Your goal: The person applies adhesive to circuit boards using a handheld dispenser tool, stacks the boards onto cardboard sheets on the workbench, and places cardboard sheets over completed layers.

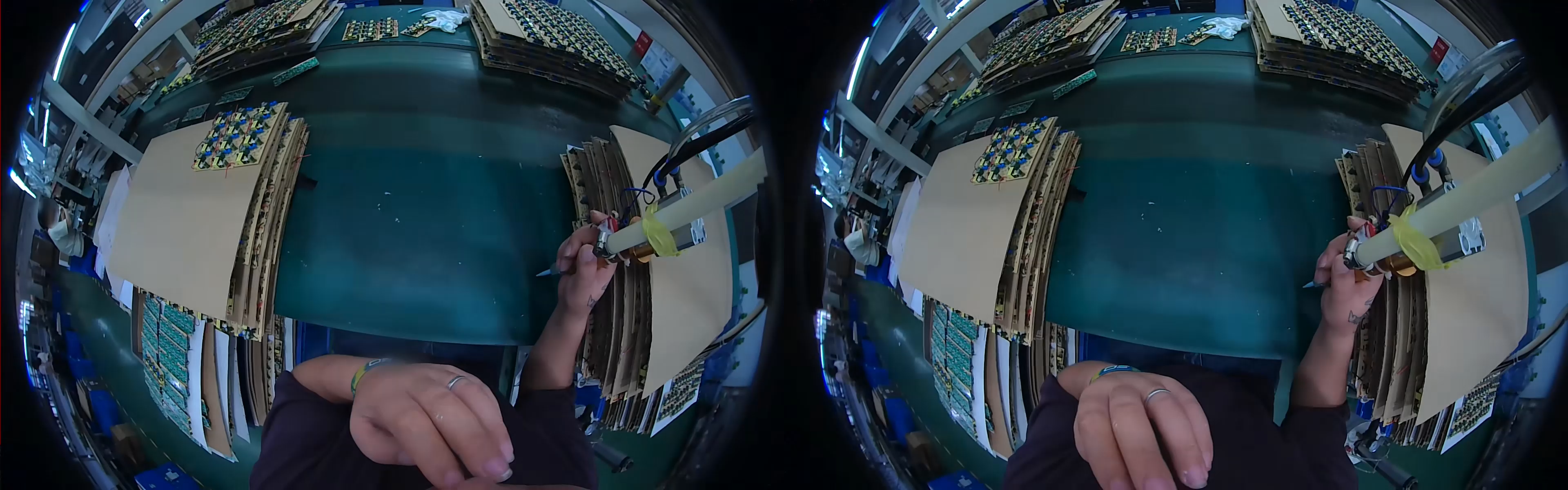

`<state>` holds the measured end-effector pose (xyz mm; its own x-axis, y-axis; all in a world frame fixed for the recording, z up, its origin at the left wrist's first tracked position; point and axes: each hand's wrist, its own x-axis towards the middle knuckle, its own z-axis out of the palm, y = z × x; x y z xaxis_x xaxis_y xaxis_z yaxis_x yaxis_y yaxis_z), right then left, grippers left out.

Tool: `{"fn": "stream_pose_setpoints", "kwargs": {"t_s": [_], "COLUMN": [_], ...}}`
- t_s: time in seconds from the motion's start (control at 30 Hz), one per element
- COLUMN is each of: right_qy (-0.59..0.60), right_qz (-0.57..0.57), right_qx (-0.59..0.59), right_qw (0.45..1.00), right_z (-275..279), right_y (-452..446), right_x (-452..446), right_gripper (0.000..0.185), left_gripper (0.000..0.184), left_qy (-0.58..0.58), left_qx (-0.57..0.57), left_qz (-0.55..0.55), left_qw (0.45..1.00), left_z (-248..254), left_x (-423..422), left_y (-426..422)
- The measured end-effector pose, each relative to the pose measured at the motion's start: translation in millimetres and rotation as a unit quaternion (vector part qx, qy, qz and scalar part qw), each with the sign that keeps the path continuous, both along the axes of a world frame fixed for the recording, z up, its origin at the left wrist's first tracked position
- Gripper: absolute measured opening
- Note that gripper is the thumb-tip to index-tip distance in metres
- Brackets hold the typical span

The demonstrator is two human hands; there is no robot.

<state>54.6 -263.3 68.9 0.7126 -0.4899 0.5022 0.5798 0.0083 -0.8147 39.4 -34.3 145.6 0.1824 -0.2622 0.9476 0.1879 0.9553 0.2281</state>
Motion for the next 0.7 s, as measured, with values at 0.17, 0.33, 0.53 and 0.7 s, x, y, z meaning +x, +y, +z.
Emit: {"fn": "stream_pose_setpoints", "kwargs": {"t_s": [0.17,0.33,0.53,0.7], "right_qy": [0.012,0.014,0.012,0.016], "right_qz": [0.002,0.006,0.007,0.005], "right_qx": [-0.02,-0.02,-0.022,-0.029], "right_qw": [1.0,1.0,1.0,0.999], "right_z": [-0.8,-0.9,-0.4,-0.5], "right_y": [-1.8,-1.7,-0.8,-1.9], "right_x": [0.1,-0.8,-0.5,-0.9], "right_gripper": [0.053,0.053,0.052,0.051], "left_gripper": [0.028,0.027,0.026,0.026], "left_qy": [-0.001,0.003,0.008,0.006], "left_qx": [-0.003,-0.004,-0.003,-0.007], "left_qz": [-0.002,-0.005,-0.005,-0.011], "left_qw": [1.0,1.0,1.0,1.0], "left_z": [-0.3,-1.2,-3.0,-3.1], "left_x": [2.7,2.3,3.3,2.4], "left_y": [2.4,3.0,4.1,3.5]}}
